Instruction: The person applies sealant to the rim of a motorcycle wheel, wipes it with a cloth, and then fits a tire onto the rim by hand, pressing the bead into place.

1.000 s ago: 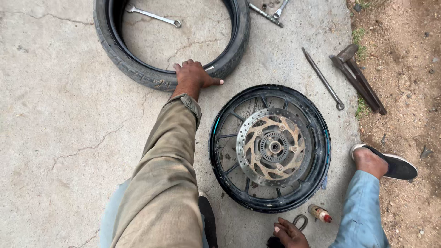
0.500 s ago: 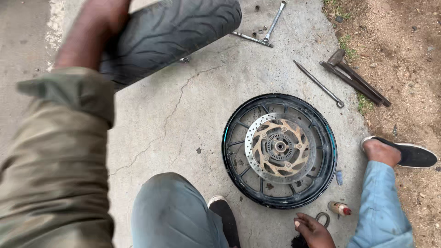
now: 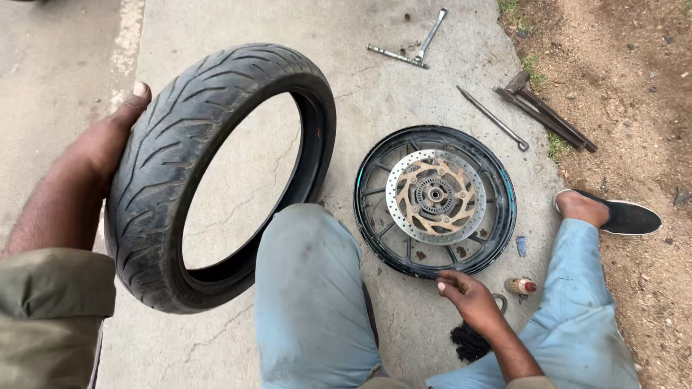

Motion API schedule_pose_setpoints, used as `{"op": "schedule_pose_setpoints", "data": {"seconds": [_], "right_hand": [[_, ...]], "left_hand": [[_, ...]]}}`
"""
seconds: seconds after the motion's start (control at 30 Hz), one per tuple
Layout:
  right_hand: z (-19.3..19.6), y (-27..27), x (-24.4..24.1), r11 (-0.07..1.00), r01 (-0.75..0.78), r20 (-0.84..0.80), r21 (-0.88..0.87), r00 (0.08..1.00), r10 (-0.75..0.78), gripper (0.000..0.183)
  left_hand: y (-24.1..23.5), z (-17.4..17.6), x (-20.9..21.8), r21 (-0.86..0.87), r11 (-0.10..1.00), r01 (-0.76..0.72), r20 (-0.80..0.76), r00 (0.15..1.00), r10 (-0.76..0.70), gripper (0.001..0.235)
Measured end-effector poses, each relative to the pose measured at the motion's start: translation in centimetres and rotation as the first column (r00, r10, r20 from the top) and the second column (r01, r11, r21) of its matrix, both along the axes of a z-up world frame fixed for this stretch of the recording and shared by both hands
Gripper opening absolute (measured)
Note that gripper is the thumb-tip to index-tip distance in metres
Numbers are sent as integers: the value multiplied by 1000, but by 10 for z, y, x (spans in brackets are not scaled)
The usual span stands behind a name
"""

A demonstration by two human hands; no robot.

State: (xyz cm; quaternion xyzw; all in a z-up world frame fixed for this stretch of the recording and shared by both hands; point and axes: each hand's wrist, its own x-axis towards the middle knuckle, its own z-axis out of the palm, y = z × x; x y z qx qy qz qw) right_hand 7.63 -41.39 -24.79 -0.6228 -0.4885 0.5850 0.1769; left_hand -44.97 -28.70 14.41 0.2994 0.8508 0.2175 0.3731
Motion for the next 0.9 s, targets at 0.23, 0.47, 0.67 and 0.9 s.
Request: {"op": "schedule_pose_setpoints", "data": {"seconds": [0.23, 0.47, 0.67, 0.9], "right_hand": [[39, 40, -32, 1000, -17, -12, 0, 1000, 17, 54], [59, 101, -81, 984, -174, 52, 37, 984, 172, 54], [6, 71, -48, 979, -172, 147, -111, 971, 187, 57], [-37, 24, -15, 921, -158, 210, -357, 947, 243, 64]], "left_hand": [[-48, -38, -69, 176, 983, -60, 57, 997, 50, 90], [-84, -47, -125, 211, 971, -114, -308, 935, 177, 101], [-84, -79, -152, 426, 895, 135, -560, 816, 143, 100], [-34, -115, -224, 578, 771, 268, -475, 879, 51, 88]]}}
